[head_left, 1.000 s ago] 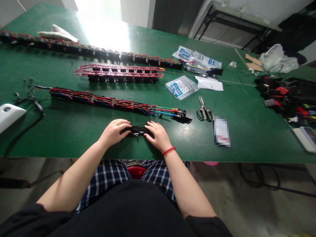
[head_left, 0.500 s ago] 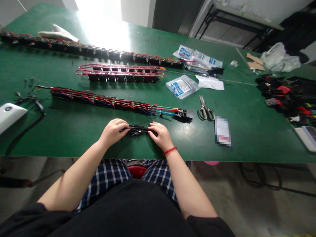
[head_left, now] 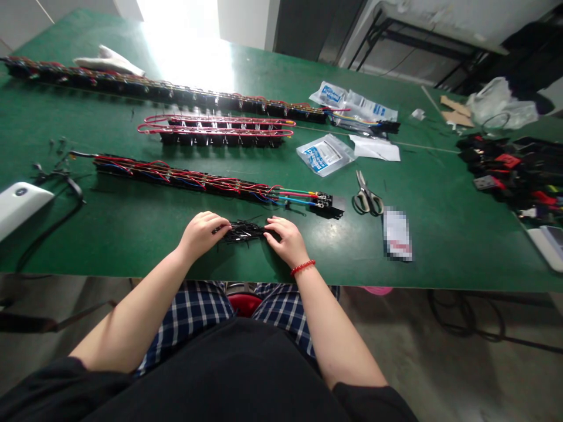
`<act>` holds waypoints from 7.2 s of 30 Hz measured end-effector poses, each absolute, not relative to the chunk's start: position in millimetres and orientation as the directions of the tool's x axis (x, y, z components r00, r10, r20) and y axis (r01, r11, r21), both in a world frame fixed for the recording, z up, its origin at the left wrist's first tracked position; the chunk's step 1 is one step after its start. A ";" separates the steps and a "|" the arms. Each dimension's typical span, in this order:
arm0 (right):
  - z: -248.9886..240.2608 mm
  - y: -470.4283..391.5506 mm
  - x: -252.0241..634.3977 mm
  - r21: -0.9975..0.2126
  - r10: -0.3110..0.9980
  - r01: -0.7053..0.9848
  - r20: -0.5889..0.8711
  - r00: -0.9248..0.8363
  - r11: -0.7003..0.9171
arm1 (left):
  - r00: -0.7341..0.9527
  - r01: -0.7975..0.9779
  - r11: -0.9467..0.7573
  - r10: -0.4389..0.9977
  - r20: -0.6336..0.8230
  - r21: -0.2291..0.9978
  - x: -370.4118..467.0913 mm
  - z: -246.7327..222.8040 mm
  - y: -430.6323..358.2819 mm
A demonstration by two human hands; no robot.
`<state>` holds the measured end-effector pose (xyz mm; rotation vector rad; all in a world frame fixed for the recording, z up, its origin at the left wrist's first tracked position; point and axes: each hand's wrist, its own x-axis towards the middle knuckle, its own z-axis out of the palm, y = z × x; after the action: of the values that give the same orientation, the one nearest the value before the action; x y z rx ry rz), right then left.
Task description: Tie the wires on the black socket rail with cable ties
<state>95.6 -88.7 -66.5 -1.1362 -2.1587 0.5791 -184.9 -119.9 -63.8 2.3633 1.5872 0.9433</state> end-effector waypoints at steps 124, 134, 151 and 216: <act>-48.9 -122.6 113.7 -0.944 0.944 0.199 0.209 -0.254 0.263 | 0.013 0.190 -0.004 1.000 0.001 0.982 -92.3 -44.4 -167.6; -48.5 -123.6 114.1 -0.950 0.955 0.212 0.179 -0.236 0.231 | 0.088 0.088 0.044 0.995 -0.052 0.995 -88.8 -48.4 -169.2; -54.0 -122.2 115.5 -0.971 0.965 0.153 0.150 -0.214 0.184 | 0.099 0.570 -0.253 0.966 0.240 0.782 -115.2 -42.3 -160.2; -54.1 -117.3 119.7 -0.995 0.992 0.087 0.040 -0.123 0.051 | 0.369 0.711 -0.537 0.834 0.410 0.453 -120.4 -52.8 -124.6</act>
<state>119.7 -117.3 -54.1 -1.1818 -1.3868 1.2196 -120.4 -124.6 -52.8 2.4274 1.3906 0.9069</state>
